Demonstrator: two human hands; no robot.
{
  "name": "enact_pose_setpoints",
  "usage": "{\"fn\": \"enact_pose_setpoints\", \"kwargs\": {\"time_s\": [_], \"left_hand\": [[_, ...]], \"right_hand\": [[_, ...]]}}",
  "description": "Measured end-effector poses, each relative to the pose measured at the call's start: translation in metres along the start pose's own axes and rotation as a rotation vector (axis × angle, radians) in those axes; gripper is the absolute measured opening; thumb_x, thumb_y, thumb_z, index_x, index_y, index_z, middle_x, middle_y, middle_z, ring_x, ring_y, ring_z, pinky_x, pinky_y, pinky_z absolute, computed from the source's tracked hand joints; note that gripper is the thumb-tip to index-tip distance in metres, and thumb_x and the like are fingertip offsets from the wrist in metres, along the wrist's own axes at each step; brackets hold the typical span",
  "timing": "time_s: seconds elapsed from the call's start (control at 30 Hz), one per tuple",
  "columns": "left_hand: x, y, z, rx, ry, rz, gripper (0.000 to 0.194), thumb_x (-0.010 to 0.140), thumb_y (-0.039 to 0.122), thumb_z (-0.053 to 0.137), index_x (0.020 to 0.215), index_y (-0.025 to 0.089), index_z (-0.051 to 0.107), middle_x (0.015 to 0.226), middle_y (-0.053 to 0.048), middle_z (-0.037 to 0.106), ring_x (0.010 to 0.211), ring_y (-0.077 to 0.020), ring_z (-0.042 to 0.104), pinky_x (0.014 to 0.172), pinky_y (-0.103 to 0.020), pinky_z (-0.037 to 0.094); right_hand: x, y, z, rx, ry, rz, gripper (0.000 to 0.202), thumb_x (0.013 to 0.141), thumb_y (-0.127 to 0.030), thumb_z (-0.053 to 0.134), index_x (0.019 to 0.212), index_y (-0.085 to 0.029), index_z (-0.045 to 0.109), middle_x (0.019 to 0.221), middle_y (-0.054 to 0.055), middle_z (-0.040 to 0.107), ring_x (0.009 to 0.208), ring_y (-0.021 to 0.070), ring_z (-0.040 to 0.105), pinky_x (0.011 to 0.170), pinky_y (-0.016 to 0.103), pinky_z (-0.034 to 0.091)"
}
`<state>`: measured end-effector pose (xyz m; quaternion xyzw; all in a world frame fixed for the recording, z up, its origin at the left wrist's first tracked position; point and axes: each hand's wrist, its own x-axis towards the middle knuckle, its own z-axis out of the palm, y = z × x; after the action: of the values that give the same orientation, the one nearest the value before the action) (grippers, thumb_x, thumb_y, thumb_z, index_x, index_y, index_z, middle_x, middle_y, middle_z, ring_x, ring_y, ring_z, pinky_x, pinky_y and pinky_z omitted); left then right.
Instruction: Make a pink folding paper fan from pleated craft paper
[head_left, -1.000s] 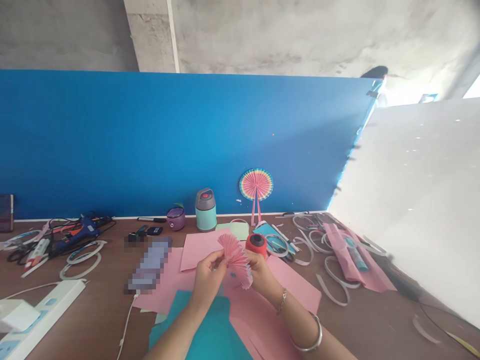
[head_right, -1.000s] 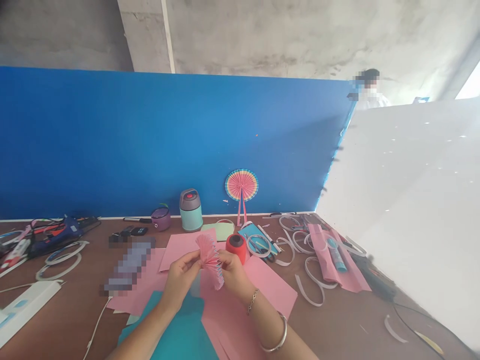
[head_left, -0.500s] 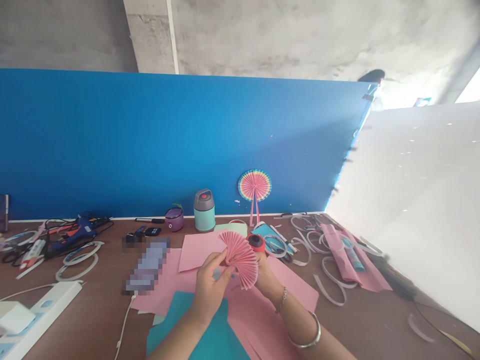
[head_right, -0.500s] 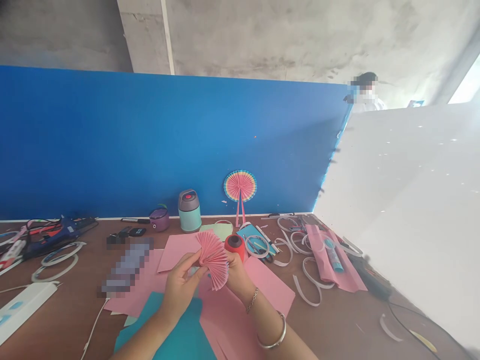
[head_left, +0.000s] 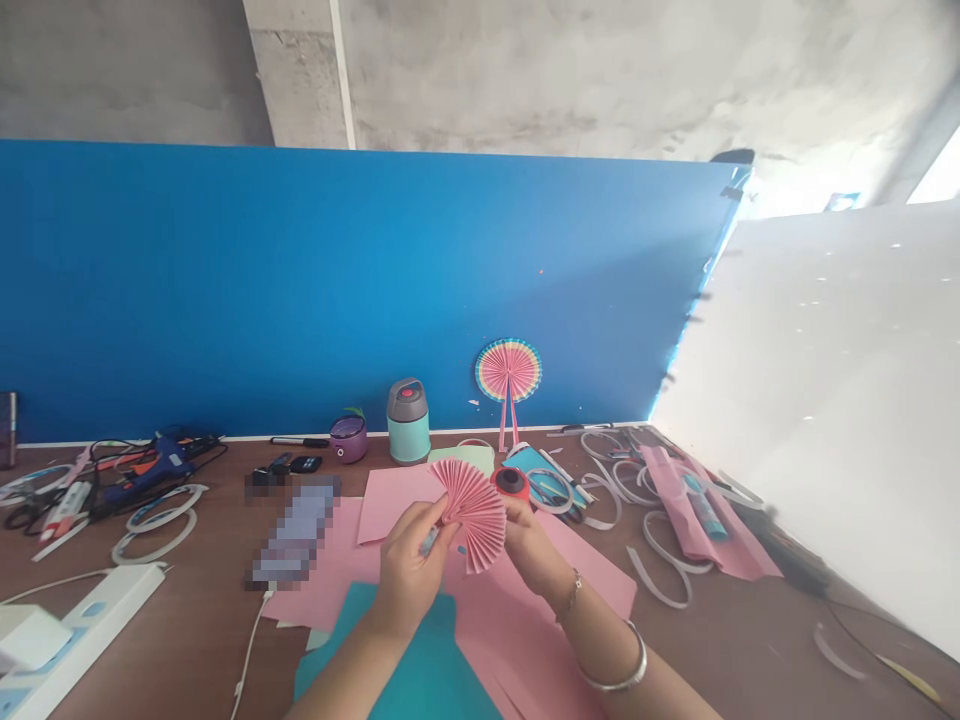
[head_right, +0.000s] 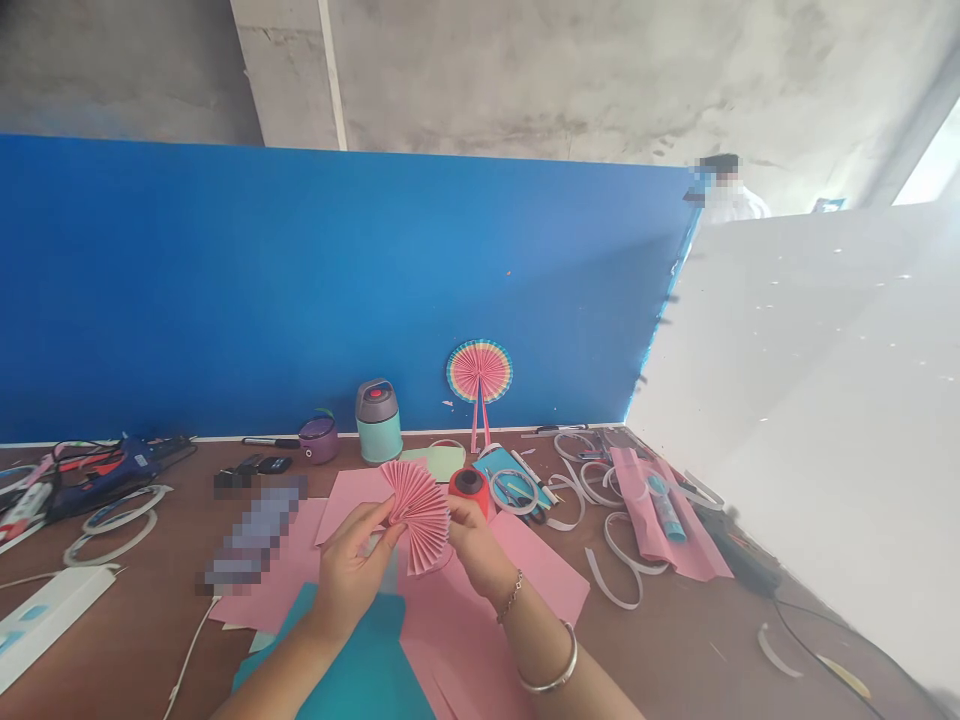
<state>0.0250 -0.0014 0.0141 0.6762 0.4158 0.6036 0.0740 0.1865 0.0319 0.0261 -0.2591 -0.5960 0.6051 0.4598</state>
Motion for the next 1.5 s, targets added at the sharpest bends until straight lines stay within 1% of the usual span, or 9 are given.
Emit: {"fn": "enact_pose_setpoints", "kwargs": {"time_s": [0.13, 0.2, 0.3, 0.43, 0.57, 0.7, 0.97, 1.13, 1.5], "left_hand": [[0.000, -0.007, -0.001, 0.038, -0.007, -0.025, 0.025, 0.086, 0.024, 0.055, 0.109, 0.021, 0.065, 0.078, -0.005, 0.063, 0.072, -0.0148, 0.059, 0.068, -0.026, 0.053], [-0.001, -0.009, 0.000, 0.041, -0.019, -0.031, 0.024, 0.087, 0.025, 0.054, 0.108, 0.021, 0.065, 0.079, -0.005, 0.063, 0.072, -0.0150, 0.059, 0.067, -0.026, 0.053], [-0.001, -0.010, 0.001, 0.042, -0.044, -0.027, 0.024, 0.087, 0.024, 0.053, 0.108, 0.021, 0.065, 0.081, -0.005, 0.064, 0.073, -0.0154, 0.060, 0.069, -0.027, 0.052], [0.000, -0.009, 0.001, 0.063, -0.085, -0.019, 0.025, 0.088, 0.024, 0.051, 0.109, 0.021, 0.065, 0.081, -0.006, 0.065, 0.075, -0.0157, 0.061, 0.070, -0.026, 0.052], [0.001, -0.008, 0.000, 0.109, -0.103, -0.015, 0.026, 0.089, 0.024, 0.050, 0.109, 0.021, 0.065, 0.082, -0.006, 0.066, 0.077, -0.0164, 0.062, 0.071, -0.026, 0.052], [0.001, -0.012, 0.000, 0.154, -0.115, -0.003, 0.027, 0.090, 0.023, 0.048, 0.112, 0.022, 0.063, 0.086, -0.007, 0.065, 0.081, -0.0173, 0.062, 0.074, -0.028, 0.051], [0.000, -0.019, 0.001, 0.206, -0.154, 0.031, 0.030, 0.092, 0.024, 0.044, 0.118, 0.023, 0.058, 0.091, -0.007, 0.065, 0.087, -0.0187, 0.061, 0.077, -0.031, 0.051], [0.001, -0.018, 0.000, 0.208, -0.190, 0.051, 0.030, 0.091, 0.022, 0.045, 0.118, 0.024, 0.059, 0.087, -0.006, 0.064, 0.084, -0.0175, 0.060, 0.075, -0.029, 0.050], [-0.002, -0.022, 0.001, 0.179, -0.186, 0.060, 0.029, 0.092, 0.019, 0.044, 0.117, 0.023, 0.058, 0.085, -0.005, 0.060, 0.081, -0.0157, 0.059, 0.073, -0.027, 0.049]], "right_hand": [[0.001, -0.004, -0.006, 0.053, 0.139, 0.014, 0.037, 0.082, -0.047, 0.051, 0.096, -0.017, 0.067, 0.080, 0.006, 0.064, 0.068, 0.0165, 0.056, 0.060, 0.027, 0.044], [0.001, -0.006, -0.008, 0.023, 0.167, -0.008, 0.039, 0.082, -0.049, 0.052, 0.103, -0.019, 0.065, 0.085, 0.006, 0.064, 0.068, 0.0155, 0.055, 0.059, 0.026, 0.044], [0.000, -0.010, -0.007, -0.038, 0.157, 0.000, 0.037, 0.077, -0.046, 0.062, 0.105, -0.022, 0.064, 0.093, 0.005, 0.065, 0.072, 0.0155, 0.057, 0.061, 0.026, 0.045], [0.000, -0.013, -0.003, -0.035, 0.145, 0.015, 0.032, 0.073, -0.045, 0.068, 0.095, -0.021, 0.067, 0.086, 0.004, 0.066, 0.077, 0.0179, 0.060, 0.064, 0.028, 0.048], [0.001, -0.013, -0.003, -0.035, 0.118, 0.005, 0.033, 0.073, -0.044, 0.068, 0.095, -0.019, 0.067, 0.087, 0.005, 0.066, 0.078, 0.0185, 0.061, 0.069, 0.032, 0.050], [0.002, -0.009, -0.003, -0.110, 0.186, -0.016, 0.041, 0.072, -0.045, 0.069, 0.102, -0.017, 0.063, 0.089, 0.007, 0.065, 0.075, 0.0180, 0.060, 0.069, 0.034, 0.050], [0.001, -0.004, -0.004, -0.272, 0.252, -0.103, 0.048, 0.076, -0.038, 0.064, 0.118, -0.021, 0.050, 0.083, 0.002, 0.058, 0.069, 0.0137, 0.054, 0.063, 0.029, 0.046], [0.001, -0.003, -0.005, -0.417, 0.257, -0.151, 0.042, 0.079, -0.031, 0.059, 0.119, -0.020, 0.049, 0.080, 0.000, 0.054, 0.065, 0.0114, 0.048, 0.062, 0.027, 0.042], [0.001, -0.002, -0.005, -0.408, 0.227, -0.125, 0.039, 0.080, -0.028, 0.056, 0.117, -0.019, 0.049, 0.081, 0.000, 0.051, 0.072, 0.0131, 0.049, 0.064, 0.028, 0.042]]}}
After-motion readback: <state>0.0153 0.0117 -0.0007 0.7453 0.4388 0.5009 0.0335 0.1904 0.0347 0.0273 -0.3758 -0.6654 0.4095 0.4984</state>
